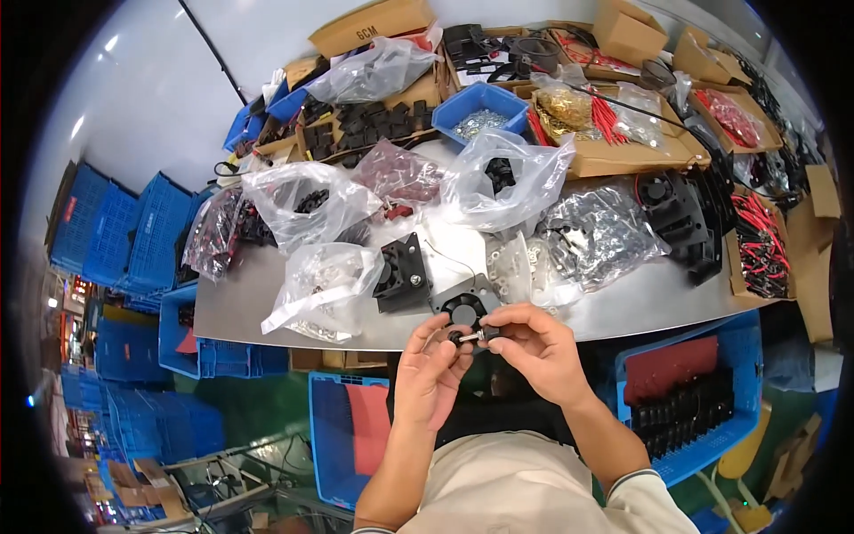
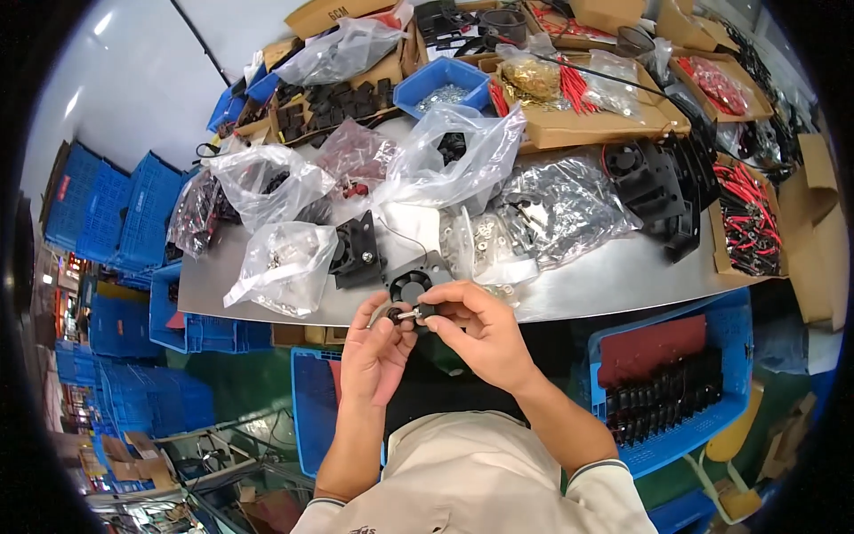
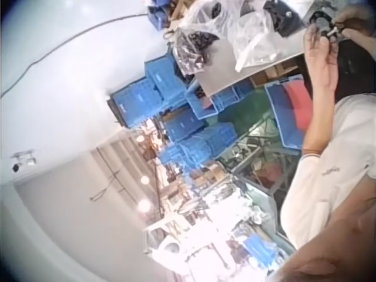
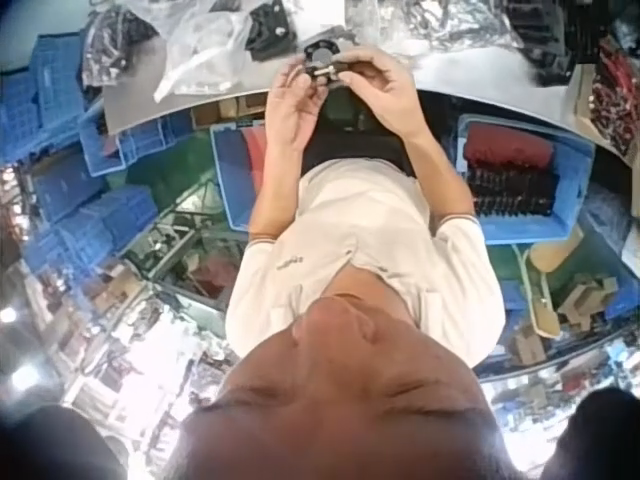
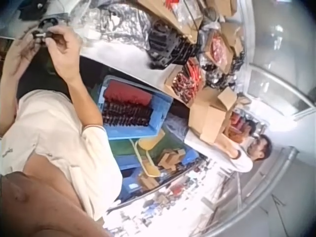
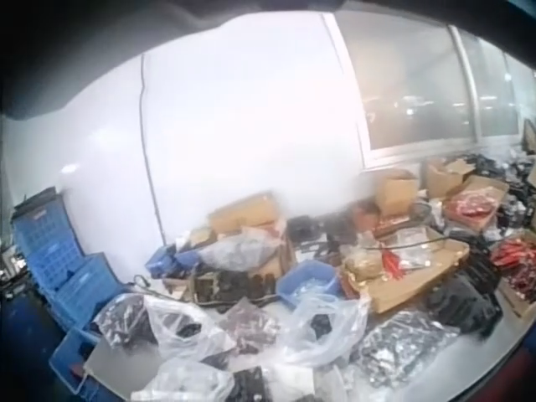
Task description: Assembling and inspecting electronic cooling fan components at a factory workbench.
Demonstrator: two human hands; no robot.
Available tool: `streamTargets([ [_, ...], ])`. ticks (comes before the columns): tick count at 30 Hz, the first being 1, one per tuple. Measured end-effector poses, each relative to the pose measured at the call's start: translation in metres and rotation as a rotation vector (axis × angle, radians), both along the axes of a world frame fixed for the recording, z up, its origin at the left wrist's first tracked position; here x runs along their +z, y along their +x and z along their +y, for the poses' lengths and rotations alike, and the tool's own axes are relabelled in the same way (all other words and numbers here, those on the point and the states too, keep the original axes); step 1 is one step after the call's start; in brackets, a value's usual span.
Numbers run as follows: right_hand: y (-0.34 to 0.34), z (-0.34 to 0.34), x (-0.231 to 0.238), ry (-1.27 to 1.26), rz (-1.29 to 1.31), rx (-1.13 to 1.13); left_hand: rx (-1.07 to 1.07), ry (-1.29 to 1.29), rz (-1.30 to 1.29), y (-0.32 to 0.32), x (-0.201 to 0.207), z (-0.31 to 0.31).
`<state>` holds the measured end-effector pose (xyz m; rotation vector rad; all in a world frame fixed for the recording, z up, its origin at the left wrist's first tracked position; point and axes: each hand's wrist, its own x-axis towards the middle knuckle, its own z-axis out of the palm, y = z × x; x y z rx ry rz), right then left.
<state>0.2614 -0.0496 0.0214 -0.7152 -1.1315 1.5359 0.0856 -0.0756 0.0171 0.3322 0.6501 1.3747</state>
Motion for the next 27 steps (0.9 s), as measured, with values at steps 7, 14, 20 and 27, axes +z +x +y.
streamTargets([
  [7,0.003,-0.001,0.005,-0.076,0.04,-0.003,-0.094,0.042,0.027,-0.005,-0.003,0.0],
  [14,0.011,-0.006,0.004,-0.115,0.148,-0.01,-0.182,0.115,-0.059,0.002,0.003,0.0],
  [20,0.017,-0.009,0.01,-0.064,0.106,-0.078,-0.144,0.086,0.0,0.001,0.001,-0.001],
  [27,0.021,0.003,-0.005,-0.111,0.11,-0.161,-0.636,0.707,1.104,0.003,0.126,-0.012],
])
